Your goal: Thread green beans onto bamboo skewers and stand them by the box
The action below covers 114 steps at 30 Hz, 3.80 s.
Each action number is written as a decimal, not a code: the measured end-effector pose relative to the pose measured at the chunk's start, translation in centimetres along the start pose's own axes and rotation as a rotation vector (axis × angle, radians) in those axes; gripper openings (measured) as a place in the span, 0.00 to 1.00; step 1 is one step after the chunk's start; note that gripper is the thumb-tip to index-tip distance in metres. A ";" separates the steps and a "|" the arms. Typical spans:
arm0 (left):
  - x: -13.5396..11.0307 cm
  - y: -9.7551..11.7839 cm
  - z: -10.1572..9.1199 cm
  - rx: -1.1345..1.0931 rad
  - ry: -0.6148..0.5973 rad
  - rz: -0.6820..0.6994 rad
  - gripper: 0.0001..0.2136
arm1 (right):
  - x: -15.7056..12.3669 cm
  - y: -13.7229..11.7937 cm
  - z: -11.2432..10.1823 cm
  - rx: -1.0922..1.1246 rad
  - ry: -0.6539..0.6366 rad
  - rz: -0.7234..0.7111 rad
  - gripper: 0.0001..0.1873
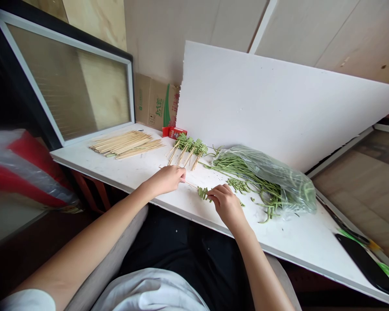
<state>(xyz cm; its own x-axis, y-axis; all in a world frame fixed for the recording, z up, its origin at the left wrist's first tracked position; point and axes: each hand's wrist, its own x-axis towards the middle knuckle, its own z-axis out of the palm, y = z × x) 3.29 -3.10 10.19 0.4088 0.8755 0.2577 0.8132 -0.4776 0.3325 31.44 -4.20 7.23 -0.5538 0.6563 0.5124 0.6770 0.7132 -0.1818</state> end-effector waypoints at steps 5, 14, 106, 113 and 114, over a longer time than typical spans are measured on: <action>0.1 0.1 0.1 0.012 0.014 0.004 0.13 | -0.1 -0.1 0.7 -0.044 0.062 0.004 0.11; 0.2 -0.2 0.5 0.020 0.014 -0.013 0.12 | -0.3 -0.2 0.8 -0.095 0.171 0.030 0.12; 0.6 0.2 0.9 0.038 0.122 -0.046 0.10 | -0.5 0.5 0.8 -0.058 0.303 0.043 0.09; 0.6 0.3 0.9 0.054 0.127 -0.044 0.11 | -0.6 0.3 0.5 -0.088 0.245 0.036 0.11; 0.6 0.3 0.9 0.055 0.129 -0.042 0.10 | -0.6 0.2 0.4 -0.092 0.238 0.032 0.11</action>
<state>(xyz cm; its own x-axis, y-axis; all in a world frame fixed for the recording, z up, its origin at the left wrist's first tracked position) 4.16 -2.69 9.64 0.3204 0.8761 0.3603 0.8513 -0.4331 0.2962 31.72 -4.35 6.51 -0.4087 0.5941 0.6928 0.7400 0.6601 -0.1295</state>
